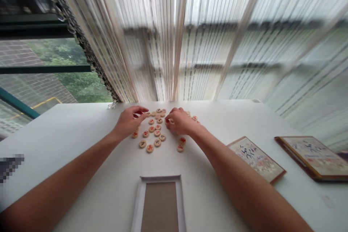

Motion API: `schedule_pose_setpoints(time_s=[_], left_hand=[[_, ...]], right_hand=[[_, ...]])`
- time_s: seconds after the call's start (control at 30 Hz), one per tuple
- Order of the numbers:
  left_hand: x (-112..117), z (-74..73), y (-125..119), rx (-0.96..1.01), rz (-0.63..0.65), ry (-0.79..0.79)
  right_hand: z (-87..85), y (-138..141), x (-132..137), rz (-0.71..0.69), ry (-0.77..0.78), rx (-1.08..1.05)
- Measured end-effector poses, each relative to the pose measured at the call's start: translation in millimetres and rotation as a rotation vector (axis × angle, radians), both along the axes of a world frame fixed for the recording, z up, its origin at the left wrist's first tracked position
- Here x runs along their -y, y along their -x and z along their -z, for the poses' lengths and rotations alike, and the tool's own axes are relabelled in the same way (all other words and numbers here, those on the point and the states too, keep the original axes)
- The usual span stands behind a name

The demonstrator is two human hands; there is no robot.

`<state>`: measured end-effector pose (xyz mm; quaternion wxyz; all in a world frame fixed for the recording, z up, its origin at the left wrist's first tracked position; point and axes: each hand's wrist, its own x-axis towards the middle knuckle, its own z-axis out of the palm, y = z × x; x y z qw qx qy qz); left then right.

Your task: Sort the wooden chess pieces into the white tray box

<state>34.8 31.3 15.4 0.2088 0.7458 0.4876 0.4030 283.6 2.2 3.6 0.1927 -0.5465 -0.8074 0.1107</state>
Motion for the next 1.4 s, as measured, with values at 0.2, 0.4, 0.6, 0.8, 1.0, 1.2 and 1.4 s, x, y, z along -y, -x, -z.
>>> schedule_pose_setpoints(time_s=[0.2, 0.4, 0.6, 0.8, 1.0, 1.2, 1.4], left_hand=[[-2.1, -17.6, -19.5, 0.134, 0.029, 0.003], [33.4, -14.8, -17.1, 0.329, 0.179, 0.216], [87.6, -10.3, 5.5, 0.457, 0.377, 0.462], [126.5, 0.4, 4.8, 0.551, 0.478, 0.568], [140.2, 13.1, -0.5, 0.67, 0.525, 0.641], [143.3, 14.6, 5.4, 0.71, 0.538, 0.634], [149.4, 14.8, 6.5, 0.724, 0.468, 0.615]], right_hand=[[-6.5, 6.6, 2.2, -0.043, -0.035, -0.009], [-38.0, 10.9, 21.1, -0.088, -0.071, -0.278], [-39.5, 40.8, 68.4, -0.209, 0.047, -0.669], [-6.3, 53.4, 122.9, -0.167, 0.185, -0.909], [7.0, 51.3, 148.7, 0.011, 0.262, -1.14], [4.2, 56.0, 156.6, 0.006, 0.35, -1.189], [5.9, 61.3, 160.5, 0.012, 0.282, -1.234]])
